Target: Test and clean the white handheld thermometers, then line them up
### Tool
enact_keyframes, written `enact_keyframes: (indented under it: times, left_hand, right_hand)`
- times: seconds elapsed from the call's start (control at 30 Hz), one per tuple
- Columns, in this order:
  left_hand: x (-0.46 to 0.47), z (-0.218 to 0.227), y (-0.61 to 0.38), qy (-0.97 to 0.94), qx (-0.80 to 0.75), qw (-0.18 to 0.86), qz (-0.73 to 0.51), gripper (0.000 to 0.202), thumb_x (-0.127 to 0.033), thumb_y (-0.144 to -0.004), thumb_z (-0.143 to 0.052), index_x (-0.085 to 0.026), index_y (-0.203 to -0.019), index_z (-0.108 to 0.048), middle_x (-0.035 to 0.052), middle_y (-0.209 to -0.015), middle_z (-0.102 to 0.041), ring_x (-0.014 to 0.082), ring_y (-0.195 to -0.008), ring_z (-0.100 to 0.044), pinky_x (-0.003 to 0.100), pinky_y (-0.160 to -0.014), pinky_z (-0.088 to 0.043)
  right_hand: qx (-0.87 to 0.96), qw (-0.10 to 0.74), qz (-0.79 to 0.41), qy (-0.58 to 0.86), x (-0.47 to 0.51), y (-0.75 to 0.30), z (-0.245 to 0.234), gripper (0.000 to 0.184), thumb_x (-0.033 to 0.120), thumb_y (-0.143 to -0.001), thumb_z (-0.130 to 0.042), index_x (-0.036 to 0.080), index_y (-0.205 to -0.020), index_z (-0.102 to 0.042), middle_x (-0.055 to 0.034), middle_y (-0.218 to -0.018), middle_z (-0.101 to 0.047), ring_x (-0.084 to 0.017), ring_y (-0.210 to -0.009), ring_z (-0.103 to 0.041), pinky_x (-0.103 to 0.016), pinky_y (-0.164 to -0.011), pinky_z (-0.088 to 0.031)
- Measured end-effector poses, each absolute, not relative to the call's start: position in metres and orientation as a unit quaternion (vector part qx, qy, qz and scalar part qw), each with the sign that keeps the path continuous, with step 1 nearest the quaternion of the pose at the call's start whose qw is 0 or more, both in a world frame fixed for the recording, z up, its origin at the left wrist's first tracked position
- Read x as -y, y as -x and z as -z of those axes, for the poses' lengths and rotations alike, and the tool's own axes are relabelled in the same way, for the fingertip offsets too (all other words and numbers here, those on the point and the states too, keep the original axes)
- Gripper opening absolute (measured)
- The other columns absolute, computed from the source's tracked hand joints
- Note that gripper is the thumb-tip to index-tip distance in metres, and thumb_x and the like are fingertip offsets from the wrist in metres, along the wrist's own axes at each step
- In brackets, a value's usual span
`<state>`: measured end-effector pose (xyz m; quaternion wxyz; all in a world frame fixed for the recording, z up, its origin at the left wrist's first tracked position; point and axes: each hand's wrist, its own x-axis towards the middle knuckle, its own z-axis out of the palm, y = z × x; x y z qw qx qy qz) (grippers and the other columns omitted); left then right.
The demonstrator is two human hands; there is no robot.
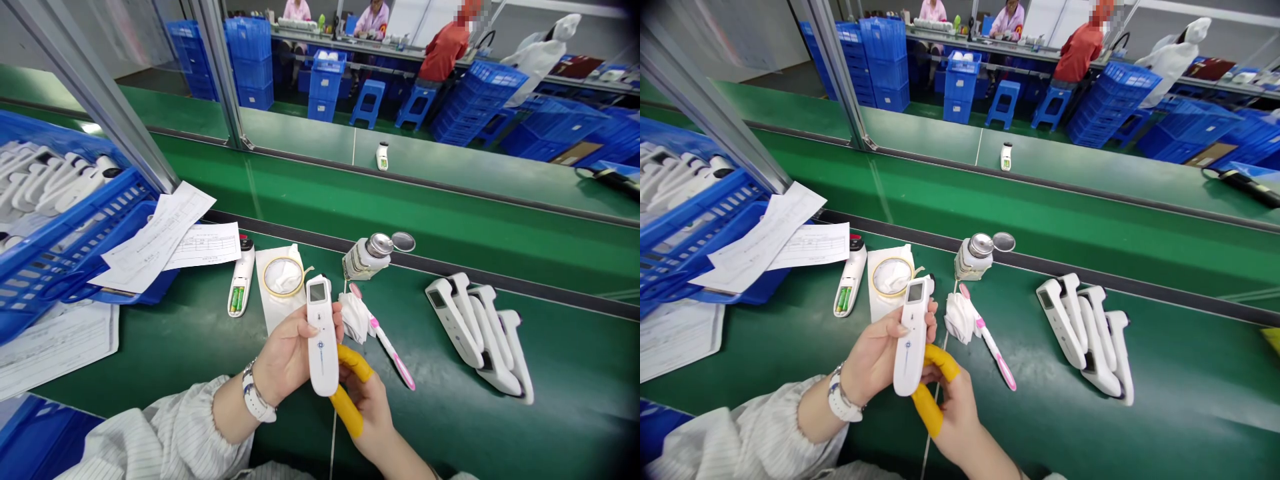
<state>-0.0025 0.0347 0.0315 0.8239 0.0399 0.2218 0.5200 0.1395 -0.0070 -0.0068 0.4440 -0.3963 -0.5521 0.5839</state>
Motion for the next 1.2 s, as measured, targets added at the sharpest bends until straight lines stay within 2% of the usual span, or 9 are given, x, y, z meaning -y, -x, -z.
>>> enact_keyframes:
  times: [0.13, 0.37, 0.57, 0.73, 0.8, 0.93, 1.07, 1.2]
  left_hand:
    - [-0.035, -0.031, 0.002, -0.039, -0.22, 0.827, -0.516, 0.044, -0.003, -0.061, -0.045, -0.007, -0.101, -0.063, 0.0076, -0.083, -0.064, 0.0162, -0.078, -0.058, 0.028, -0.074, -0.044]
    - [-0.034, -0.031, 0.003, -0.02, -0.222, 0.837, -0.5, 0.043, -0.003, -0.062, -0.045, -0.008, -0.1, -0.062, 0.0081, -0.083, -0.064, 0.0173, -0.078, -0.059, 0.028, -0.073, -0.045]
    - [-0.031, -0.029, 0.001, -0.024, -0.206, 0.839, -0.503, 0.043, -0.003, -0.063, -0.043, -0.007, -0.101, -0.062, 0.0084, -0.084, -0.062, 0.0177, -0.078, -0.058, 0.029, -0.073, -0.044]
    - [-0.025, -0.026, -0.006, -0.048, -0.193, 0.83, -0.522, 0.044, 0.0, -0.061, -0.043, -0.007, -0.099, -0.063, 0.0101, -0.085, -0.062, 0.0176, -0.081, -0.058, 0.028, -0.076, -0.044]
    - [-0.026, -0.027, -0.005, -0.046, -0.191, 0.829, -0.523, 0.044, 0.0, -0.06, -0.043, -0.006, -0.099, -0.063, 0.0101, -0.085, -0.062, 0.0172, -0.08, -0.058, 0.028, -0.076, -0.044]
    - [-0.031, -0.03, 0.003, -0.016, -0.202, 0.835, -0.511, 0.043, -0.002, -0.062, -0.043, -0.005, -0.1, -0.062, 0.0083, -0.081, -0.061, 0.0165, -0.076, -0.058, 0.027, -0.073, -0.045]
    - [-0.032, -0.032, 0.006, 0.005, -0.205, 0.843, -0.497, 0.044, -0.001, -0.062, -0.043, -0.005, -0.102, -0.061, 0.0076, -0.082, -0.061, 0.017, -0.079, -0.059, 0.028, -0.076, -0.046]
    - [-0.03, -0.033, 0.003, -0.025, -0.21, 0.838, -0.503, 0.043, -0.002, -0.062, -0.043, -0.006, -0.102, -0.061, 0.0081, -0.081, -0.06, 0.0178, -0.076, -0.058, 0.029, -0.07, -0.047]
  right_hand:
    - [0.57, 0.431, -0.58, 0.392, 0.007, -0.142, 0.006, 0.034, 0.019, -0.077, -0.064, 0.03, -0.108, -0.063, -0.004, -0.089, -0.069, -0.02, -0.074, -0.064, -0.033, -0.069, -0.053]
    - [0.626, 0.439, -0.519, 0.382, 0.005, -0.144, 0.007, 0.027, 0.023, -0.079, -0.06, 0.024, -0.106, -0.062, -0.0054, -0.082, -0.068, -0.02, -0.069, -0.064, -0.031, -0.063, -0.055]
    - [0.639, 0.459, -0.498, 0.366, 0.003, -0.143, 0.006, 0.031, 0.019, -0.079, -0.06, 0.027, -0.108, -0.06, -0.0028, -0.082, -0.067, -0.017, -0.067, -0.063, -0.027, -0.063, -0.054]
    - [0.603, 0.491, -0.486, 0.399, -0.003, -0.145, 0.004, 0.013, 0.019, -0.083, -0.055, 0.027, -0.087, -0.066, 0.0016, -0.068, -0.065, -0.014, -0.056, -0.06, -0.022, -0.054, -0.05]
    - [0.609, 0.48, -0.505, 0.381, -0.004, -0.145, 0.003, 0.016, 0.019, -0.083, -0.055, 0.028, -0.092, -0.066, 0.0007, -0.073, -0.066, -0.014, -0.06, -0.061, -0.024, -0.057, -0.051]
    - [0.636, 0.458, -0.519, 0.342, -0.002, -0.143, 0.002, 0.036, 0.015, -0.079, -0.058, 0.031, -0.112, -0.059, -0.0014, -0.086, -0.063, -0.015, -0.07, -0.06, -0.025, -0.063, -0.052]
    - [0.653, 0.458, -0.502, 0.335, 0.0, -0.144, 0.002, 0.041, 0.011, -0.076, -0.06, 0.03, -0.112, -0.057, -0.0008, -0.084, -0.06, -0.014, -0.071, -0.058, -0.024, -0.064, -0.052]
    - [0.669, 0.447, -0.496, 0.326, 0.0, -0.147, 0.003, 0.045, 0.011, -0.075, -0.059, 0.031, -0.116, -0.054, -0.0014, -0.087, -0.06, -0.015, -0.073, -0.058, -0.026, -0.065, -0.052]
